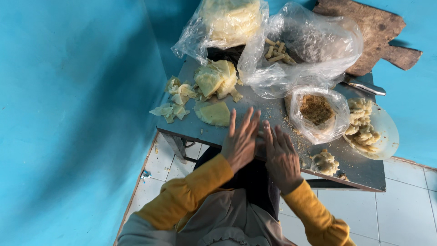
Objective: The person sits at a small metal table folding triangular dough wrappers into filled pastries. They pinch each wrapper closed by hand, dip a finger into a bowl of brown filling, and place the finished folded pastry onto a plate with others.
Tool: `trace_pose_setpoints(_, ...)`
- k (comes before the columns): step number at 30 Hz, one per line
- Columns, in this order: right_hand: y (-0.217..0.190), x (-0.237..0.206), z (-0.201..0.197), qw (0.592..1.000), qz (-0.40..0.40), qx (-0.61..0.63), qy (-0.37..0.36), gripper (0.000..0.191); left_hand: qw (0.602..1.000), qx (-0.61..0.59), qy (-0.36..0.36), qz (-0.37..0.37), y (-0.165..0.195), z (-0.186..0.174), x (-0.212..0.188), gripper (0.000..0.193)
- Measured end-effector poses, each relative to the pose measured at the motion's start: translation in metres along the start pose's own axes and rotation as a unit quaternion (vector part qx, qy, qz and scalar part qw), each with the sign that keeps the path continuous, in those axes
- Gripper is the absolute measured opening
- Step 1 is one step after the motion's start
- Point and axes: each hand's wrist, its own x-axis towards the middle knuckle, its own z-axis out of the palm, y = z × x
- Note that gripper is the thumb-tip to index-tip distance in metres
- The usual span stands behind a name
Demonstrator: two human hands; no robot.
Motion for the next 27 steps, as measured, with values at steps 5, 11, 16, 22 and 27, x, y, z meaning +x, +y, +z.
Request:
trace_pose_setpoints(5,0.019,0.009,0.008,0.995,0.006,0.097,-0.016,0.085,0.982,-0.132,0.098,-0.092,-0.019,0.001,0.004,0.070)
trace_pose_setpoints(11,0.044,0.046,0.021,0.966,0.072,0.198,-0.152,0.084,0.865,-0.329,0.321,-0.200,-0.065,-0.012,-0.014,0.034)
trace_pose_setpoints(16,0.085,0.111,-0.010,0.991,0.116,0.060,-0.038,0.081,0.794,-0.444,0.307,-0.281,-0.071,-0.017,-0.016,0.032)
trace_pose_setpoints(22,-0.041,0.109,0.046,0.969,-0.130,0.186,0.095,0.080,0.754,-0.477,0.378,-0.247,-0.069,-0.016,-0.019,0.028)
trace_pose_setpoints(27,-0.052,0.116,0.045,0.947,0.032,0.318,-0.043,0.072,0.722,-0.494,0.389,-0.287,-0.066,-0.011,-0.024,0.031)
